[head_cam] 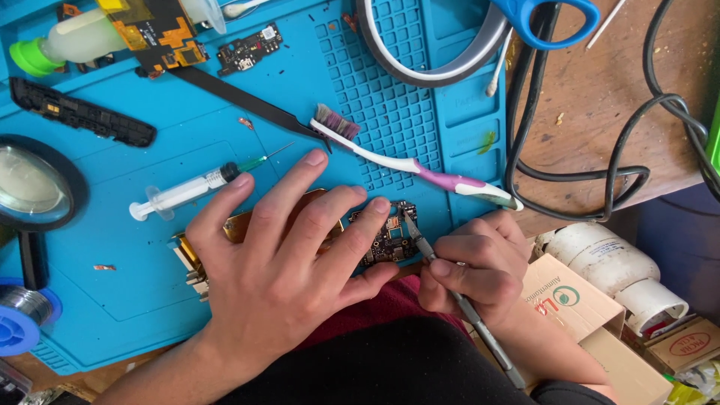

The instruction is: Using a precision knife to scrape the surface of a mobile phone circuit board and cleaning it with a toothbrush.

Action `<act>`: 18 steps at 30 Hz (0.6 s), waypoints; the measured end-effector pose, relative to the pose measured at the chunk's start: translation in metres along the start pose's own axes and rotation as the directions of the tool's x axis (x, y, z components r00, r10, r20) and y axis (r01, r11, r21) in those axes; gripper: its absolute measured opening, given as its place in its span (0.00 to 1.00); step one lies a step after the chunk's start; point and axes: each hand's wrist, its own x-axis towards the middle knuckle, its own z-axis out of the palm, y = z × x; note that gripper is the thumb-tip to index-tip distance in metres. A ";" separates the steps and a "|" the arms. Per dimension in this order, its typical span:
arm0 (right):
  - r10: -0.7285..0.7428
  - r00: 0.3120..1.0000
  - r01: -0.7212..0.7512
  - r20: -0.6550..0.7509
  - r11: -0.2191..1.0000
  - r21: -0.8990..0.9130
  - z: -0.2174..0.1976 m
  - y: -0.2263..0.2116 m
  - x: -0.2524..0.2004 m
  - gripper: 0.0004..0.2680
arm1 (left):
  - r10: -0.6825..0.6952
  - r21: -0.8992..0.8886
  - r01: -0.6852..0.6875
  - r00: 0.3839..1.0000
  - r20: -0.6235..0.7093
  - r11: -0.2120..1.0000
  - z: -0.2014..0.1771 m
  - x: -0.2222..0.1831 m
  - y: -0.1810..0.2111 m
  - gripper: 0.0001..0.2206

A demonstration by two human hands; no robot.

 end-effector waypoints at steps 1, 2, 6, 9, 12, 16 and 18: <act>0.000 1.000 0.000 0.001 1.000 -0.001 0.001 0.001 -0.001 0.06 | 0.000 -0.001 0.000 1.000 0.000 1.000 0.000 0.000 0.000 0.21; -0.007 1.000 0.007 -0.004 1.000 -0.005 0.002 0.002 -0.001 0.06 | 0.005 0.004 -0.005 1.000 0.000 1.000 0.000 0.000 -0.001 0.21; -0.030 1.000 0.030 0.001 0.999 -0.022 0.002 0.006 -0.005 0.06 | 0.011 0.003 -0.011 1.000 -0.003 1.000 0.000 0.001 0.000 0.22; -0.032 0.999 0.033 0.026 0.999 -0.022 0.000 0.005 0.000 0.05 | 0.020 0.017 -0.020 1.000 -0.013 1.000 0.000 0.003 0.000 0.22; -0.030 0.999 0.031 0.031 0.999 -0.027 0.000 0.006 -0.002 0.05 | 0.027 0.008 -0.027 1.000 0.006 1.000 0.000 0.001 -0.001 0.21; -0.033 0.998 0.035 0.050 0.999 -0.039 -0.001 0.005 -0.001 0.05 | 0.032 0.005 -0.032 0.999 -0.014 0.999 0.000 0.003 -0.002 0.22; -0.043 0.998 0.044 0.041 0.998 -0.041 -0.001 0.005 0.000 0.05 | 0.031 0.005 -0.031 1.000 0.002 1.000 -0.001 0.002 -0.001 0.22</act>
